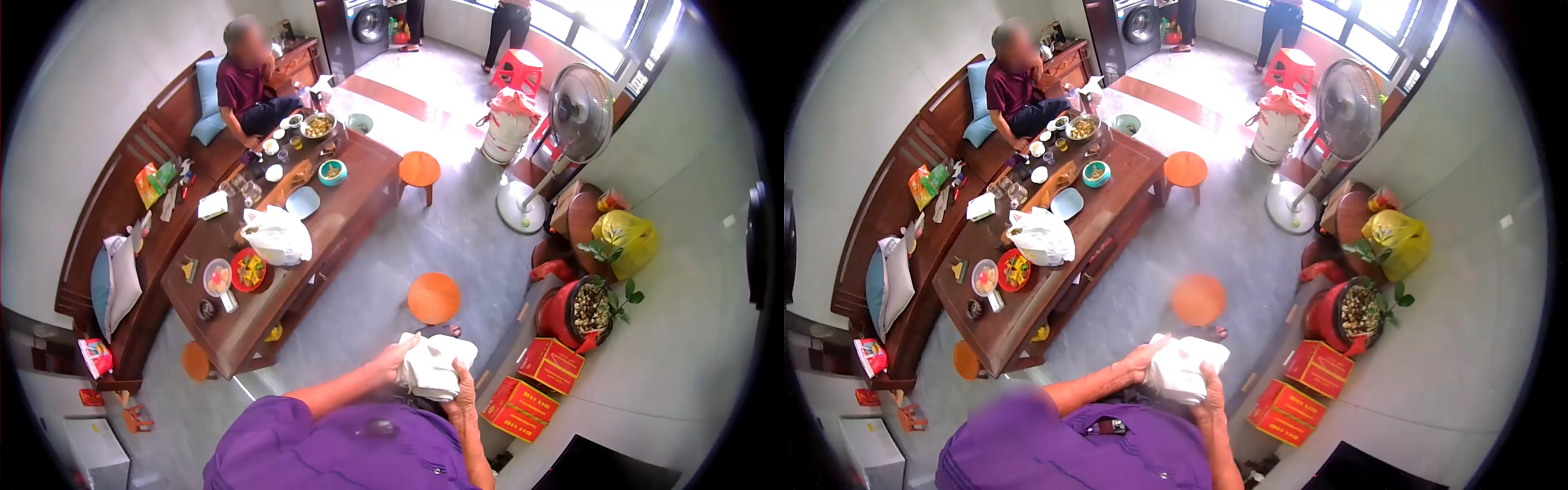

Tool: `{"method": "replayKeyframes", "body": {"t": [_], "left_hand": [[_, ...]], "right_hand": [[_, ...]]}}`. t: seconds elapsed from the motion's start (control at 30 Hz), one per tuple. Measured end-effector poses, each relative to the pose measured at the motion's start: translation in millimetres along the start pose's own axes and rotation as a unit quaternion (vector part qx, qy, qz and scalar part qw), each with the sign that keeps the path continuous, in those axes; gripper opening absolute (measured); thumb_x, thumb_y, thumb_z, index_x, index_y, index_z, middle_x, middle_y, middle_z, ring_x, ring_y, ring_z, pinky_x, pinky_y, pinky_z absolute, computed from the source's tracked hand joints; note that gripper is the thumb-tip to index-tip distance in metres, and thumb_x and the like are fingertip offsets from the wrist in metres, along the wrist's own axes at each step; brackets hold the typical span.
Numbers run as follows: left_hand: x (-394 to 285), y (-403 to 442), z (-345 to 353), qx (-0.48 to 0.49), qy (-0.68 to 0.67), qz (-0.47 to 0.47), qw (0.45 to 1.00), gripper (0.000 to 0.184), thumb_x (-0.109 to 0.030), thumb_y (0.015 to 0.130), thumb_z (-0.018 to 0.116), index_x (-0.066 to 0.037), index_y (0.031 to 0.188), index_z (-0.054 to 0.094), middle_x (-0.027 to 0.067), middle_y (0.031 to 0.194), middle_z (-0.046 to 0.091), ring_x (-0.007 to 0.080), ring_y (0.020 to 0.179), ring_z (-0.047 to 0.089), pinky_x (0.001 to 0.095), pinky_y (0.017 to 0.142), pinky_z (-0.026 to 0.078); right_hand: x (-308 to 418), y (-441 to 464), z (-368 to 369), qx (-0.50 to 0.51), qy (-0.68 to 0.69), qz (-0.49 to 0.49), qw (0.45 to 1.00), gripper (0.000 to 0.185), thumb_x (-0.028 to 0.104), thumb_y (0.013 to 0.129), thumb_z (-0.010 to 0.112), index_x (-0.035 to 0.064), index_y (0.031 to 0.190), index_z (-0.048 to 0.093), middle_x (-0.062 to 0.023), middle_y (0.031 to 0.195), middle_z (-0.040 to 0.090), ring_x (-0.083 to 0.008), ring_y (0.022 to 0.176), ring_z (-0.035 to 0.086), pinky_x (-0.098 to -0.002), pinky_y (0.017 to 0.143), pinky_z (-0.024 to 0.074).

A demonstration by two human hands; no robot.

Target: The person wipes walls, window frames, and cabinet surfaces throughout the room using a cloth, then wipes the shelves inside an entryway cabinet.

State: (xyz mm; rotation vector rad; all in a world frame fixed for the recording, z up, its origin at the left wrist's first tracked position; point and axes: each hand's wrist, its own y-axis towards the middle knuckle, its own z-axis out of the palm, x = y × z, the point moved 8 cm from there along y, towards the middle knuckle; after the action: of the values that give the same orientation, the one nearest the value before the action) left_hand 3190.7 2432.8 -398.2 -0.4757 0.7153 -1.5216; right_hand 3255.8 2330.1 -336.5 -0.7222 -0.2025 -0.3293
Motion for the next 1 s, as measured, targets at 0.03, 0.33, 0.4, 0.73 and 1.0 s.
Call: {"method": "replayKeyframes", "body": {"t": [0.03, 0.33, 0.4, 0.73, 1.0], "left_hand": [[1.4, 3.4, -0.9, -0.005, 0.002, -0.004, 1.000, 0.043, -0.036, 0.095, 0.064, 0.001, 0.117, 0.062, 0.0134, 0.115, 0.068, 0.0245, 0.103, 0.067, 0.0413, 0.094, 0.054], [-5.9, 9.0, 16.3, -0.007, -0.010, 0.036, 0.999, 0.045, -0.039, 0.098, 0.058, -0.001, 0.122, 0.059, 0.0145, 0.118, 0.067, 0.0274, 0.109, 0.065, 0.0456, 0.098, 0.052], [-15.0, 0.6, 22.9, -0.031, -0.013, 0.045, 0.998, 0.046, -0.041, 0.098, 0.057, -0.001, 0.122, 0.059, 0.0145, 0.118, 0.067, 0.0277, 0.110, 0.065, 0.0461, 0.099, 0.052], [-22.7, 1.7, 35.4, -0.010, 0.010, 0.019, 1.000, 0.046, -0.042, 0.094, 0.064, -0.002, 0.118, 0.061, 0.0109, 0.113, 0.069, 0.0235, 0.099, 0.068, 0.0423, 0.091, 0.056], [-10.9, 7.8, 63.1, 0.047, 0.027, -0.042, 0.998, 0.043, -0.037, 0.096, 0.061, -0.004, 0.123, 0.059, 0.0103, 0.116, 0.068, 0.0211, 0.103, 0.067, 0.0410, 0.092, 0.056]], "right_hand": [[0.6, 2.7, -5.9, -0.004, -0.005, 0.008, 1.000, 0.056, 0.029, 0.093, 0.063, -0.0013, 0.137, 0.046, -0.0183, 0.128, 0.061, -0.0332, 0.113, 0.062, -0.0483, 0.100, 0.0491], [13.5, 16.0, -8.2, 0.019, -0.004, 0.048, 0.999, 0.054, 0.028, 0.095, 0.063, -0.0010, 0.137, 0.046, -0.0178, 0.127, 0.061, -0.0318, 0.112, 0.063, -0.0473, 0.099, 0.0505], [13.9, 21.4, -6.4, 0.014, -0.011, 0.059, 0.998, 0.052, 0.026, 0.096, 0.062, -0.0010, 0.137, 0.045, -0.0180, 0.127, 0.061, -0.0317, 0.112, 0.063, -0.0473, 0.099, 0.0509], [24.5, 29.0, 2.0, 0.025, -0.024, 0.054, 0.998, 0.052, 0.023, 0.092, 0.066, -0.0010, 0.135, 0.048, -0.0156, 0.124, 0.063, -0.0289, 0.108, 0.064, -0.0431, 0.096, 0.0522], [45.1, 21.2, -0.1, 0.034, -0.044, 0.004, 0.998, 0.043, 0.014, 0.093, 0.062, 0.0003, 0.131, 0.051, -0.0114, 0.117, 0.064, -0.0233, 0.104, 0.064, -0.0380, 0.093, 0.0532]]}}
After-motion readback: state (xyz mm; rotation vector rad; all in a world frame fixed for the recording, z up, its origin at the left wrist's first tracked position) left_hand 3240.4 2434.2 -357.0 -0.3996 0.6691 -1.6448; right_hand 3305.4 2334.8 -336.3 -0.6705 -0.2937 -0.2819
